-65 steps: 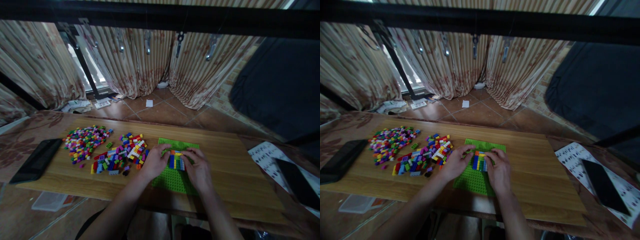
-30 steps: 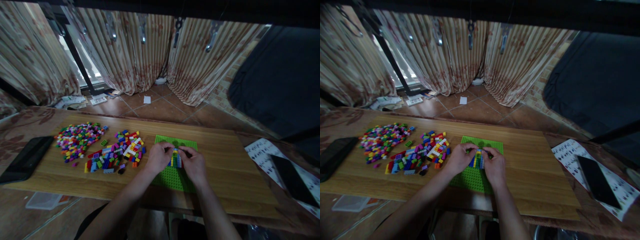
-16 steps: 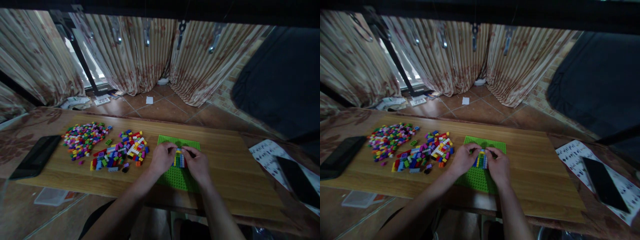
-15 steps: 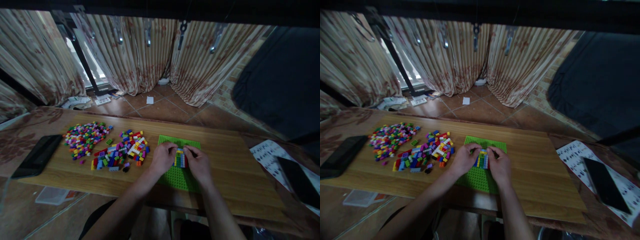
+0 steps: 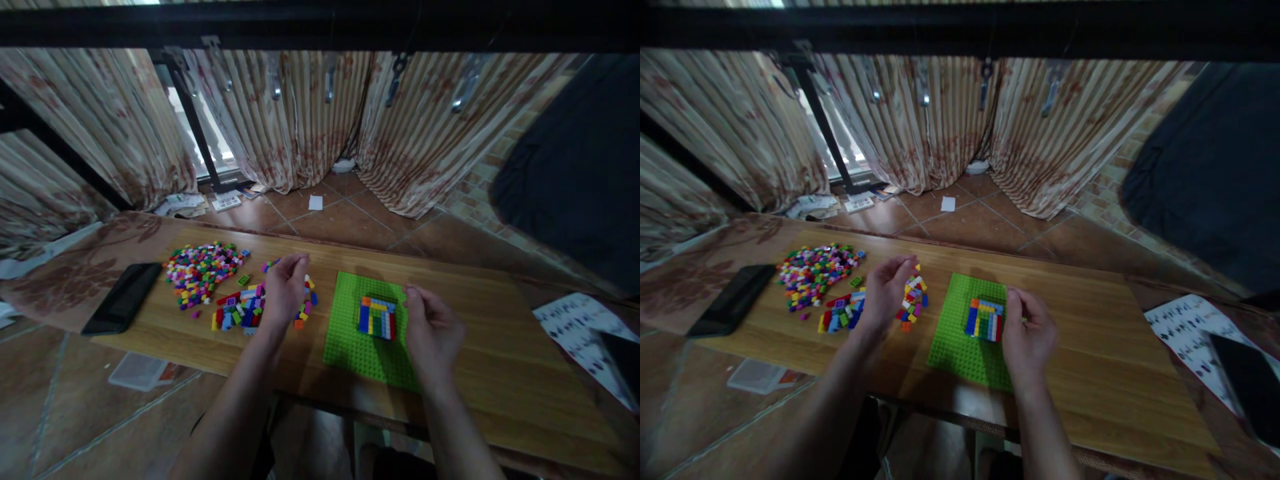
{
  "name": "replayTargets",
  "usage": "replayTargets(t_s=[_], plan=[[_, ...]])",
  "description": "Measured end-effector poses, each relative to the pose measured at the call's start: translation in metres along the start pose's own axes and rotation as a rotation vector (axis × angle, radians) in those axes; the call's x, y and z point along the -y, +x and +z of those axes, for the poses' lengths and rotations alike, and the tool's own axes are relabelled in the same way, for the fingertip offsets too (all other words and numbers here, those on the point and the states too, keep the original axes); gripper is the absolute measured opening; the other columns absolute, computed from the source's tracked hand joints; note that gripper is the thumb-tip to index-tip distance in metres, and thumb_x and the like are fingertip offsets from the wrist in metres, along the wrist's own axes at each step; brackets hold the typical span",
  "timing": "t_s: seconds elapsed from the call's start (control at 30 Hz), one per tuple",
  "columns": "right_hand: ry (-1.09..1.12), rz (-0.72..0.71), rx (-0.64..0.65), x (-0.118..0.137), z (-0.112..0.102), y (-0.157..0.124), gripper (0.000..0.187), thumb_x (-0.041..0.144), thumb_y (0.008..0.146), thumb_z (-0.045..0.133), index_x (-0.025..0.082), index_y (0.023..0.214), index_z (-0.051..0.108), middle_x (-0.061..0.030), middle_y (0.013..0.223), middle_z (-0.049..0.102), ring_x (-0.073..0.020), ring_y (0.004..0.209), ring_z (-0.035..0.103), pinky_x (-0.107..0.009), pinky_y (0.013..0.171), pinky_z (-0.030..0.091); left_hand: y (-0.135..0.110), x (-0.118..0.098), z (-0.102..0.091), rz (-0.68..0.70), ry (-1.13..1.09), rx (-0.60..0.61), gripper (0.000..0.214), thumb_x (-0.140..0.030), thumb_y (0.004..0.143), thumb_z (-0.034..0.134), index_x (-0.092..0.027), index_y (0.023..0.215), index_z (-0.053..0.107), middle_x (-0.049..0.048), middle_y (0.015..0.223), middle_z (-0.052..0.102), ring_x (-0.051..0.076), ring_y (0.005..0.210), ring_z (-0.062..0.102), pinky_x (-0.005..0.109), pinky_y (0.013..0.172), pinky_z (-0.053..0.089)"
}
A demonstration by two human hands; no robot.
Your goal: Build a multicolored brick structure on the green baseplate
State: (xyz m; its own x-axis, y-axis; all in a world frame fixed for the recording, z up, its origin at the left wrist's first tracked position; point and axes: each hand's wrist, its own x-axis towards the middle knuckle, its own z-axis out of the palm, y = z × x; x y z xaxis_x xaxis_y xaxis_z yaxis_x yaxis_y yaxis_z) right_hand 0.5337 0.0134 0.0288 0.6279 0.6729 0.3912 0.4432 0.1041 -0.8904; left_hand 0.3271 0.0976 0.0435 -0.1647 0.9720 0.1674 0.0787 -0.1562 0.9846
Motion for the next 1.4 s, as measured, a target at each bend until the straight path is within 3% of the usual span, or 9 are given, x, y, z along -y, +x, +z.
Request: replayTargets(t_s=[0.1, 0.23, 0.37, 0.57, 0.77, 1.03, 1.23, 1.4], plan=[[-0.005, -0.159, 0.191, 0.016, 0.014, -0.024, 0.022, 0.035, 0.091, 0.056, 0.020, 0.090, 0.072, -0.0060, 0.090, 0.072, -0.0198, 0.085, 0.066, -0.034, 0.079, 0.051, 0.008, -0.007, -0.023, -0.056, -0.066, -0.088, 0.032, -0.039, 0.078, 0.066, -0.012, 0.094, 0.072, 0.0079, 0.090, 0.074, 0.016, 0.081, 0.067, 0.026, 0.076, 0.051], [-0.039, -0.338, 0.541, 0.032, 0.036, -0.062, 0.021, 0.024, 0.094, 0.050, 0.024, 0.099, 0.070, -0.0043, 0.095, 0.072, -0.0180, 0.090, 0.066, -0.031, 0.083, 0.051, 0.010, -0.012, -0.042, -0.061, -0.088, -0.114, 0.033, -0.040, 0.076, 0.067, -0.012, 0.093, 0.072, 0.0066, 0.085, 0.073, 0.014, 0.076, 0.066, 0.024, 0.073, 0.051], [-0.156, -0.329, 0.738, 0.033, 0.055, -0.088, 0.021, 0.020, 0.093, 0.050, 0.022, 0.103, 0.068, -0.0051, 0.098, 0.070, -0.0193, 0.091, 0.065, -0.032, 0.082, 0.050, 0.010, -0.010, -0.050, -0.055, -0.086, -0.093, 0.029, -0.036, 0.076, 0.066, -0.012, 0.093, 0.072, 0.0050, 0.080, 0.072, 0.014, 0.075, 0.066, 0.025, 0.073, 0.051], [-0.296, -0.340, 0.756, 0.027, 0.075, -0.097, 0.020, 0.018, 0.090, 0.052, 0.019, 0.104, 0.066, -0.0076, 0.097, 0.066, -0.0222, 0.089, 0.062, -0.034, 0.080, 0.048, 0.011, -0.005, -0.059, -0.073, -0.082, -0.057, 0.028, -0.034, 0.074, 0.069, -0.012, 0.091, 0.072, 0.0060, 0.082, 0.073, 0.014, 0.075, 0.065, 0.024, 0.071, 0.049], [-0.255, -0.347, 0.752, 0.028, 0.076, -0.098, 0.017, 0.017, 0.090, 0.052, 0.020, 0.099, 0.067, -0.0060, 0.092, 0.065, -0.0209, 0.086, 0.061, -0.032, 0.078, 0.048, 0.012, -0.005, -0.066, -0.059, -0.033, -0.023, 0.026, -0.033, 0.074, 0.069, -0.013, 0.090, 0.073, 0.0056, 0.083, 0.073, 0.016, 0.075, 0.065, 0.025, 0.070, 0.049], [-0.307, -0.358, 0.630, 0.023, 0.072, -0.086, 0.024, 0.016, 0.094, 0.046, 0.022, 0.099, 0.068, -0.0054, 0.087, 0.067, -0.0207, 0.084, 0.061, -0.033, 0.078, 0.047, 0.012, -0.006, -0.060, -0.067, -0.026, -0.010, 0.025, -0.033, 0.073, 0.070, -0.013, 0.089, 0.074, 0.0060, 0.086, 0.074, 0.017, 0.078, 0.066, 0.026, 0.073, 0.050], [-0.394, -0.401, 0.724, 0.025, 0.078, -0.083, 0.022, 0.017, 0.091, 0.052, 0.022, 0.103, 0.069, -0.0066, 0.094, 0.065, -0.0232, 0.090, 0.058, -0.036, 0.080, 0.045, 0.010, -0.008, -0.058, -0.077, -0.016, 0.005, 0.025, -0.032, 0.074, 0.070, -0.013, 0.089, 0.074, 0.0055, 0.084, 0.074, 0.016, 0.076, 0.065, 0.025, 0.073, 0.049], [-0.446, -0.426, 0.716, 0.028, 0.083, -0.085, 0.023, 0.016, 0.090, 0.054, 0.025, 0.102, 0.070, -0.0060, 0.094, 0.065, -0.0229, 0.091, 0.057, -0.035, 0.079, 0.045, 0.009, -0.011, -0.055, -0.084, -0.002, 0.026, 0.026, -0.033, 0.073, 0.070, -0.012, 0.088, 0.074, 0.0053, 0.081, 0.074, 0.016, 0.073, 0.065, 0.024, 0.068, 0.049]])
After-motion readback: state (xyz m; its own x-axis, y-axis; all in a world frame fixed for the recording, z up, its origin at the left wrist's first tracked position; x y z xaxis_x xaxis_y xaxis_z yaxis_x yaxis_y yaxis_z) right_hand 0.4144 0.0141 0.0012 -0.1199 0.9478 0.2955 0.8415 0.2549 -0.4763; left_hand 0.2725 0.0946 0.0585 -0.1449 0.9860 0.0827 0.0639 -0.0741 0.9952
